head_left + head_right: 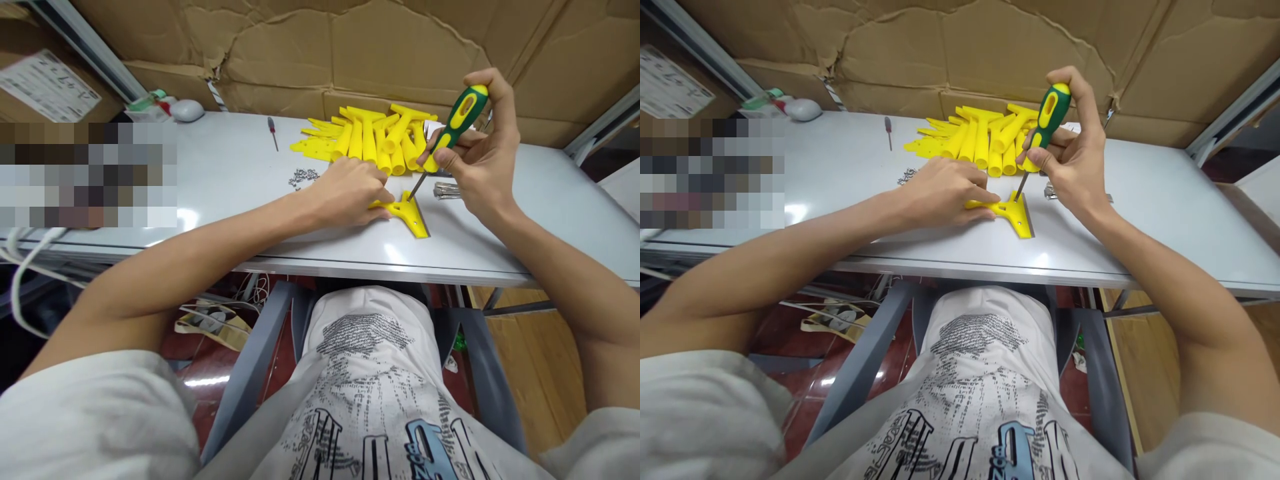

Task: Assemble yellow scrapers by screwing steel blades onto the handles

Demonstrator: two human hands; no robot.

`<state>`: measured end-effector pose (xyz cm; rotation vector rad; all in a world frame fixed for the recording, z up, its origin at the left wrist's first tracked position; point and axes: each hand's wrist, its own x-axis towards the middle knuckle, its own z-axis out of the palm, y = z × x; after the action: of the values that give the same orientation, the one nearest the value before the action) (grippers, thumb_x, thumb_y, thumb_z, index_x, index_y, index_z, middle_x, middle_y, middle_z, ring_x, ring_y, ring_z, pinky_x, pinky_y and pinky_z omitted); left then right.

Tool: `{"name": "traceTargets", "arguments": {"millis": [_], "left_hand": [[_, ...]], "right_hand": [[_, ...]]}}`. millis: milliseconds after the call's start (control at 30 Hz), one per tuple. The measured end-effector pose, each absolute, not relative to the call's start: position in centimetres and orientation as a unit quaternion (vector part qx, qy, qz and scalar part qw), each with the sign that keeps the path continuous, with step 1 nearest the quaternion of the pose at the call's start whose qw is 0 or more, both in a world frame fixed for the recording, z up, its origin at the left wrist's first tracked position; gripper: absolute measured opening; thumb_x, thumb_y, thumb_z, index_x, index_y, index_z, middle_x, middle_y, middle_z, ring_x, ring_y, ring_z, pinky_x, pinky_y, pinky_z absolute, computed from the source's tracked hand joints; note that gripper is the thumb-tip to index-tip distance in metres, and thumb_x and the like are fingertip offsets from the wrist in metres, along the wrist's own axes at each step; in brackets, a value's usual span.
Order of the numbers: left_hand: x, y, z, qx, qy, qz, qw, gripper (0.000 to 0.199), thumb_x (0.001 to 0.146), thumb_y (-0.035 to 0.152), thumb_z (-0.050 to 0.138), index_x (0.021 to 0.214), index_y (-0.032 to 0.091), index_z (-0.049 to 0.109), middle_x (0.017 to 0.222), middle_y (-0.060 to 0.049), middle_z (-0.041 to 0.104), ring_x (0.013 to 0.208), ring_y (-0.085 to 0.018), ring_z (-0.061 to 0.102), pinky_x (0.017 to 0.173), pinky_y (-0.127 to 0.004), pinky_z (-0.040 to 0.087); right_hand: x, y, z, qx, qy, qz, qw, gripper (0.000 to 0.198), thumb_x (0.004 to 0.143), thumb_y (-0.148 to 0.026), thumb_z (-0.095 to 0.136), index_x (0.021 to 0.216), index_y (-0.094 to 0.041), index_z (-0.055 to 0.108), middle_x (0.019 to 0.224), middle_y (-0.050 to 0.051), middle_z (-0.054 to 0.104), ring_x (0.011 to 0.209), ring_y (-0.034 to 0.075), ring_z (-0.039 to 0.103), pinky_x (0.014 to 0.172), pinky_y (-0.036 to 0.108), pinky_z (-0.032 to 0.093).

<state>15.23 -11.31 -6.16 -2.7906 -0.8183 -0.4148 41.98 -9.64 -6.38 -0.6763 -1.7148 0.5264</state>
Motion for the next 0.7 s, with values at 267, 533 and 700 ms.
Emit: {"name": "traceTargets", "arguments": {"millis": [267, 533, 700], "left_hand": [[16.6, -14.3, -6.1, -0.921, -0.358, -0.137, 0.076, 0.024, 0.108, 0.04, 0.077, 0.104, 0.02, 0.091, 0.091, -0.008, 0.075, 0.092, -0.028, 0.069, 0.085, -0.039, 0.04], [17.2, -14.4, -6.6, -0.917, -0.364, -0.155, 0.059, 0.019, 0.106, 0.038, 0.085, 0.104, 0.021, 0.09, 0.09, -0.007, 0.075, 0.091, -0.027, 0.068, 0.078, -0.036, 0.035], [16.8, -13.0, -6.6, -0.925, -0.34, -0.161, 0.052, 0.018, 0.106, 0.041, 0.083, 0.112, 0.026, 0.092, 0.094, -0.006, 0.077, 0.089, -0.025, 0.067, 0.078, -0.036, 0.031]], "right_hand": [[41.1, -12.0, -6.4, -0.352, -0.74, 0.141, 0.556, 0.066, 0.095, -0.058, 0.078, 0.153, -0.067, 0.047, 0.168, -0.011, 0.053, 0.105, 0.027, 0.079, 0.097, 0.056, 0.073], [41.7, -11.3, -5.3, -0.363, -0.756, 0.178, 0.515, 0.088, 0.087, -0.077, 0.084, 0.162, -0.054, 0.045, 0.155, 0.002, 0.067, 0.117, 0.037, 0.081, 0.099, 0.062, 0.071], [42.9, -9.9, -4.8, -0.393, -0.772, 0.199, 0.458, 0.115, 0.083, -0.092, 0.08, 0.176, -0.05, 0.029, 0.14, 0.006, 0.075, 0.132, 0.042, 0.079, 0.098, 0.06, 0.071]]}}
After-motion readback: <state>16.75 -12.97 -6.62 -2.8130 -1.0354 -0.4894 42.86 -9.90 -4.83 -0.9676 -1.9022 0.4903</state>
